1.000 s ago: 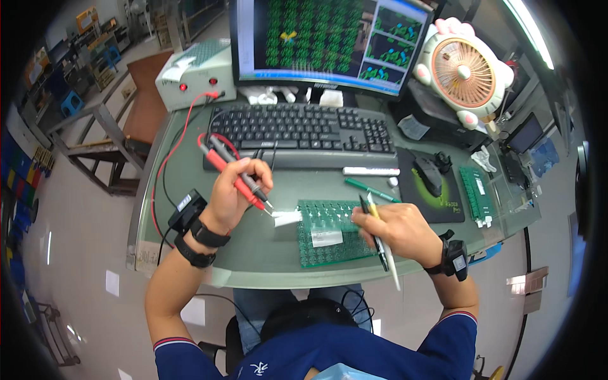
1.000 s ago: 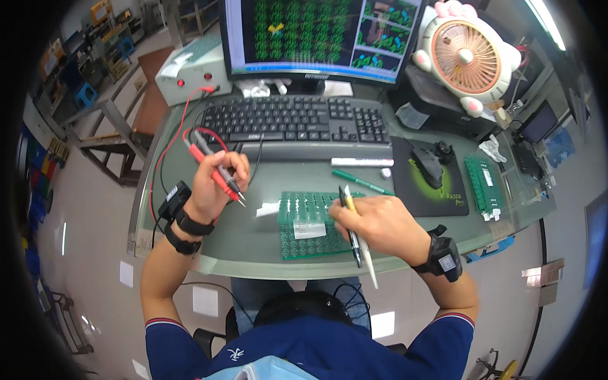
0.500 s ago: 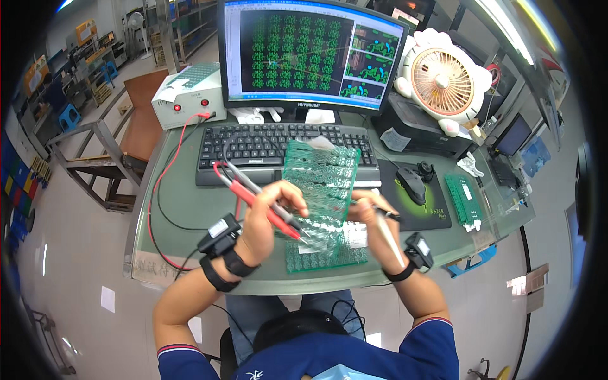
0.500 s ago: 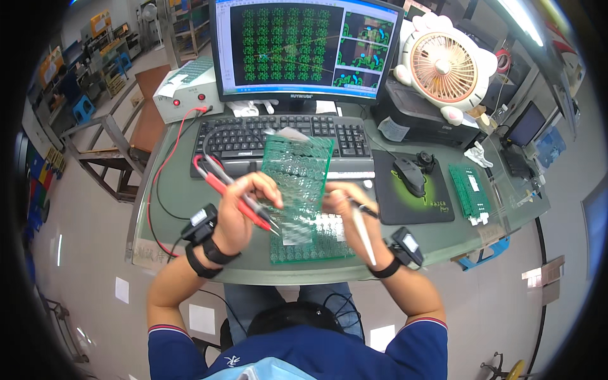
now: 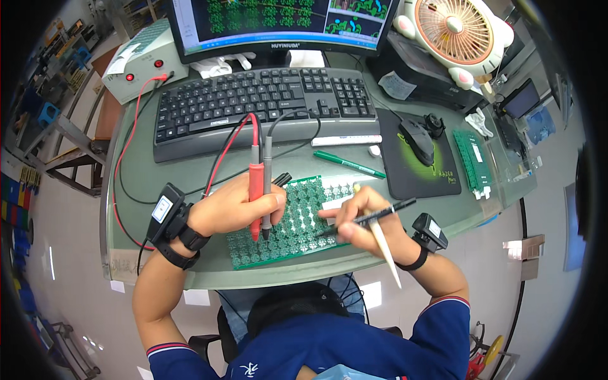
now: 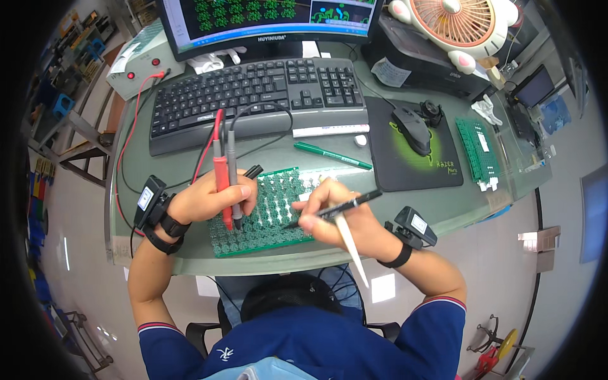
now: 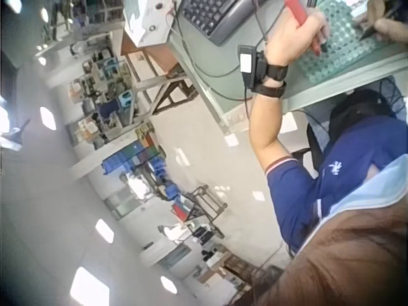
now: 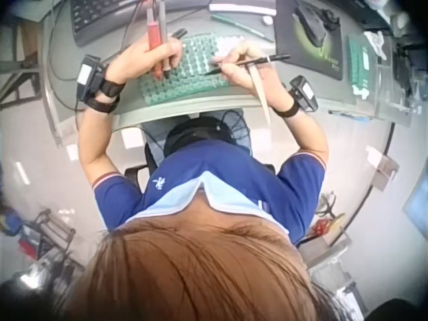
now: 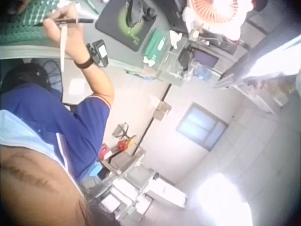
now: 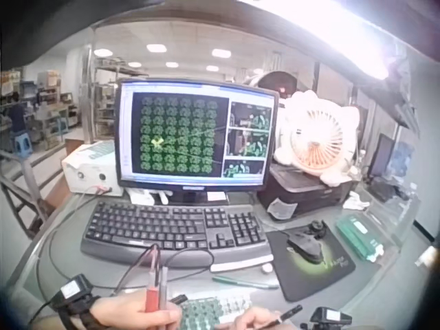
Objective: Testing a printed circuit board using a probe and monitoring test patterns on a screen.
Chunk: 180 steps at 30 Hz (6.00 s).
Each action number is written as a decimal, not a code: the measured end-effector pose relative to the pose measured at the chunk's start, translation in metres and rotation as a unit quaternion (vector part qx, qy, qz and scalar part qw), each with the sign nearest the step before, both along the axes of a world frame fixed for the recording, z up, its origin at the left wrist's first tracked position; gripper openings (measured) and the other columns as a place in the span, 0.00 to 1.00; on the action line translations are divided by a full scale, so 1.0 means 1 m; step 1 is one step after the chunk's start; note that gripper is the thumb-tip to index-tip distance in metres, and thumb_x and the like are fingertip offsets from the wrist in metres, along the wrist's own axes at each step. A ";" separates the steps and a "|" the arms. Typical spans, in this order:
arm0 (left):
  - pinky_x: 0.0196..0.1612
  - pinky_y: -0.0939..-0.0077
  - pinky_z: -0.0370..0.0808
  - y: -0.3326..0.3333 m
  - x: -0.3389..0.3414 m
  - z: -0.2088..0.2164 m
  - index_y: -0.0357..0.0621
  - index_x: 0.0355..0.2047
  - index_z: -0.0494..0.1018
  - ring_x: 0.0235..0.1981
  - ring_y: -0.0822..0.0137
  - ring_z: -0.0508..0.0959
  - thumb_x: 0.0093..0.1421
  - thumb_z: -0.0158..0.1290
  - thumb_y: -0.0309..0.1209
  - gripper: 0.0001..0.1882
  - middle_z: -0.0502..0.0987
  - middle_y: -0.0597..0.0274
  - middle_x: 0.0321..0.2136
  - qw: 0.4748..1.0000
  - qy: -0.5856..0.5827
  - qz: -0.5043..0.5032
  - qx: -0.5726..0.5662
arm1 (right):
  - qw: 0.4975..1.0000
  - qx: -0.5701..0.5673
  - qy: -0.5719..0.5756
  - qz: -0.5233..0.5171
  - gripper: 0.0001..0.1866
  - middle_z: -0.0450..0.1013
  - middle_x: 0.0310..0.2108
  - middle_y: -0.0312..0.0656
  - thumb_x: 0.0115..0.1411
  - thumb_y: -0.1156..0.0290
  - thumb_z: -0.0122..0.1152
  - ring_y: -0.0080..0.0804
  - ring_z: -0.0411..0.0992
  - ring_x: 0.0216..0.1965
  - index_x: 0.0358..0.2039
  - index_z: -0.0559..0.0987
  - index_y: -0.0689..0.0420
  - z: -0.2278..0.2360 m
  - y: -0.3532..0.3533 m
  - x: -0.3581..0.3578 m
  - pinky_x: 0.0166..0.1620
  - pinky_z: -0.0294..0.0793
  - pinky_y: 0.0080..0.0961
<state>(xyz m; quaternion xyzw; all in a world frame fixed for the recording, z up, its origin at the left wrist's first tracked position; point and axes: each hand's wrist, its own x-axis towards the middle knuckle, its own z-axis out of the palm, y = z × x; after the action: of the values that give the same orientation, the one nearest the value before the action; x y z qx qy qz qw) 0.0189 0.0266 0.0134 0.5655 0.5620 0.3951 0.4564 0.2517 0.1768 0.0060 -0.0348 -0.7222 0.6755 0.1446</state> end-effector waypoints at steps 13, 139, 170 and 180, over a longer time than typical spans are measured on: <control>0.24 0.77 0.71 0.004 0.001 0.002 0.40 0.19 0.68 0.16 0.73 0.76 0.59 0.43 0.38 0.17 0.73 0.64 0.15 0.998 0.009 0.006 -0.063 | 0.987 0.120 -0.064 -0.089 0.11 0.75 0.25 0.39 0.57 0.73 0.66 0.23 0.76 0.26 0.29 0.70 0.59 -0.024 0.008 0.002 0.29 0.74 0.22; 0.63 0.54 0.61 -0.008 0.001 -0.009 0.36 0.32 0.77 0.50 0.52 0.77 0.68 0.37 0.40 0.23 0.80 0.50 0.39 0.976 -0.179 -0.118 0.047 | 0.930 0.360 0.026 -0.074 0.16 0.80 0.35 0.43 0.59 0.68 0.64 0.33 0.79 0.33 0.47 0.76 0.56 0.007 0.043 0.004 0.38 0.77 0.26; 0.56 0.58 0.70 -0.009 -0.033 -0.017 0.32 0.30 0.74 0.44 0.49 0.79 0.65 0.34 0.37 0.23 0.79 0.44 0.34 0.934 -0.299 0.048 0.191 | 0.772 0.619 -0.089 -0.115 0.17 0.75 0.33 0.43 0.48 0.70 0.70 0.44 0.75 0.38 0.39 0.78 0.53 0.016 0.017 -0.009 0.40 0.74 0.38; 0.56 0.58 0.70 -0.007 -0.037 -0.023 0.32 0.32 0.74 0.44 0.50 0.79 0.65 0.36 0.39 0.22 0.79 0.45 0.34 0.938 -0.286 0.043 0.189 | 0.789 0.600 -0.103 -0.084 0.20 0.76 0.33 0.45 0.46 0.67 0.73 0.47 0.75 0.37 0.40 0.77 0.53 0.022 0.010 0.001 0.38 0.74 0.38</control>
<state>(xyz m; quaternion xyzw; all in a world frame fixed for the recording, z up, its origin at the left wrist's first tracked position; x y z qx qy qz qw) -0.0183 0.0196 -0.0092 0.4798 0.3463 0.6585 0.4650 0.2529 0.1870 0.0281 -0.0711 -0.9869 0.0839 0.1178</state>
